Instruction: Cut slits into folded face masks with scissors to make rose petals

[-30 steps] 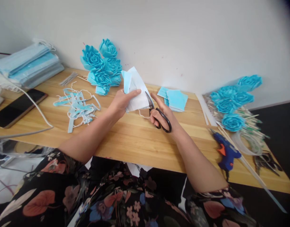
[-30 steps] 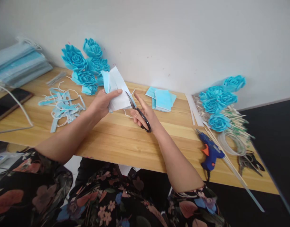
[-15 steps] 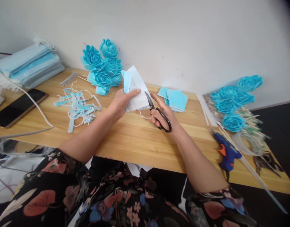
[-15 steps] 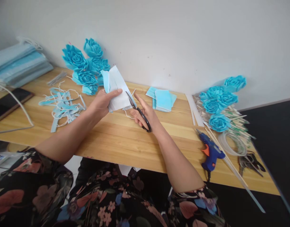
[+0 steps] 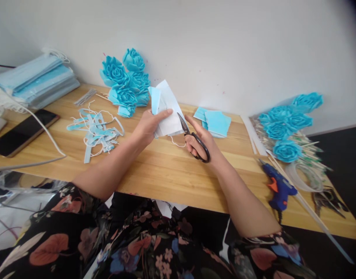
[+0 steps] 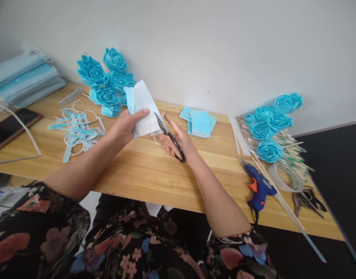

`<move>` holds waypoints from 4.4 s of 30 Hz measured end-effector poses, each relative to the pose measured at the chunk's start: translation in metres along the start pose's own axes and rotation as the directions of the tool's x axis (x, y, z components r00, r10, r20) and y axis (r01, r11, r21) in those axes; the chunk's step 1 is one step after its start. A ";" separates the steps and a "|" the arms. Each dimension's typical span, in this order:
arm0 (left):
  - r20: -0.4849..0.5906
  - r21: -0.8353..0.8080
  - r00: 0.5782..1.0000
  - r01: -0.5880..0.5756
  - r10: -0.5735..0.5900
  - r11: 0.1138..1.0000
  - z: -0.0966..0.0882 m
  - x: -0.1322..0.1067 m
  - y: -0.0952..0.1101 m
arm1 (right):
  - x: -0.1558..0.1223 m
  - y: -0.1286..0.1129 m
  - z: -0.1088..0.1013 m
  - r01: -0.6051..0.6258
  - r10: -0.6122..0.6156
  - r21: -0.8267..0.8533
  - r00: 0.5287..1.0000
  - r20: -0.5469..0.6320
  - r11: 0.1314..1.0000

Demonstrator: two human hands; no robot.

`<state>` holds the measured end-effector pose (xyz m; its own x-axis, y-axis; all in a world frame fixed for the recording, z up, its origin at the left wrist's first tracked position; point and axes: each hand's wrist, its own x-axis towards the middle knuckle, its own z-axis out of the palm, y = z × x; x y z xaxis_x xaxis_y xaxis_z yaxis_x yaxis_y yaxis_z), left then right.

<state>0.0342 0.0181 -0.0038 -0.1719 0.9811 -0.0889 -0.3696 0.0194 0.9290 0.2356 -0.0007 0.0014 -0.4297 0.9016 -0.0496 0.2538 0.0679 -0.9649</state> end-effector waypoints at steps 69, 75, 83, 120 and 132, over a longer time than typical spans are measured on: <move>0.068 0.051 0.998 0.006 -0.009 0.999 0.003 -0.005 -0.005 | 0.001 0.008 -0.001 0.081 -0.081 -0.019 0.997 -0.007 0.997; 0.055 0.052 0.998 0.006 -0.009 0.999 0.004 -0.005 -0.004 | 0.001 0.006 0.000 0.077 -0.077 -0.027 0.997 0.007 0.997; 0.031 0.058 0.999 -0.041 0.039 0.997 0.005 -0.007 -0.002 | 0.002 0.002 -0.002 0.035 -0.035 -0.011 0.999 0.023 0.999; 0.135 0.160 0.989 -0.081 0.059 0.984 0.006 -0.010 -0.009 | 0.001 0.008 0.000 0.130 -0.129 0.012 0.991 -0.036 0.991; 0.129 0.164 0.990 -0.076 0.055 0.983 0.005 -0.007 -0.009 | 0.002 0.007 0.001 0.120 -0.120 -0.002 0.991 -0.062 0.993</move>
<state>0.0438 0.0117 -0.0097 -0.0724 0.9973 0.0097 -0.2003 -0.0241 0.9794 0.2361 0.0011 -0.0056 -0.4028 0.9116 0.0823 0.2023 0.1764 -0.9633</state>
